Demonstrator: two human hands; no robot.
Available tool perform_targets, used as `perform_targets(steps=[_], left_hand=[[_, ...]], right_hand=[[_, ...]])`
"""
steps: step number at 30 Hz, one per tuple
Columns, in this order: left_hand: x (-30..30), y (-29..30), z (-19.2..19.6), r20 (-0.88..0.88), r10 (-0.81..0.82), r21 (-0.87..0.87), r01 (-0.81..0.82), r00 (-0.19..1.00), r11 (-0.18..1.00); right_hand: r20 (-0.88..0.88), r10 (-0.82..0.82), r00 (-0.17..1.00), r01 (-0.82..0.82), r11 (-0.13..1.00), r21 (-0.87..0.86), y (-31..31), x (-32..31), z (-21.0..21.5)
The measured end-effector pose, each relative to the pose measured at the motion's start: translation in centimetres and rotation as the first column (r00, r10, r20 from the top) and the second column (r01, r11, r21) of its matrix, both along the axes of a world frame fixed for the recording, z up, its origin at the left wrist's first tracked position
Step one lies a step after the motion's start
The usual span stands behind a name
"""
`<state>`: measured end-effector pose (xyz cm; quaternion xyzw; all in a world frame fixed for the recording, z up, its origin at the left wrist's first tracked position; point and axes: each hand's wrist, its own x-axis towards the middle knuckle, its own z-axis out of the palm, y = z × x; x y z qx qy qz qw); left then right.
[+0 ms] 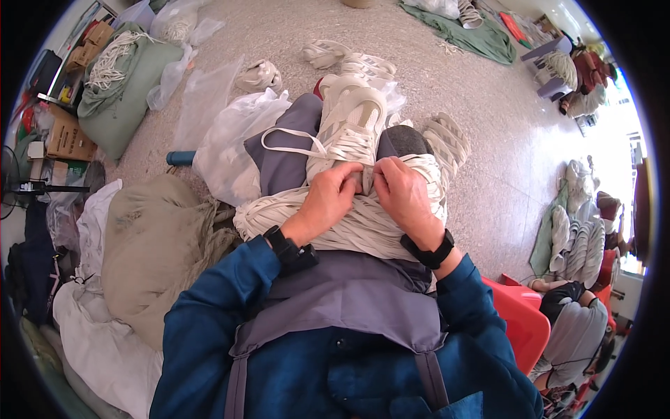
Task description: Inserting and threading laces through the eyelets of a white sneaker.
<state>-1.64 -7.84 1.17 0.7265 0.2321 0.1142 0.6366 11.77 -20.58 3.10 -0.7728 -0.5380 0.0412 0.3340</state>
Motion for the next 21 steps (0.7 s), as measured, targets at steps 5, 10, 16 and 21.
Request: perform_targets(steps=[5, 10, 16, 21], left_hand=[[1.0, 0.0, -1.5, 0.038, 0.020, -0.027, -0.019, 0.999, 0.999], [1.5, -0.1, -1.6, 0.105, 0.029, 0.312, -0.061, 0.994, 0.948], [-0.4, 1.1, 0.8, 0.091, 0.022, 0.537, -0.068, 0.996, 0.841], [-6.7, 6.0, 2.7, -0.094, 0.092, 0.524, -0.029, 0.991, 0.851]], right_hand=[[0.030, 0.032, 0.999, -0.031, 0.998, -0.053, 0.2, 0.2, 0.2], [0.109, 0.057, 0.992, -0.051, 0.997, -0.052, -0.6, -0.5, 0.6], [0.091, 0.015, 0.996, -0.007, 0.996, -0.084, -0.1, -0.9, 0.2], [0.104, -0.001, 0.995, 0.004, 0.999, -0.035, 0.0, -0.5, 0.1]])
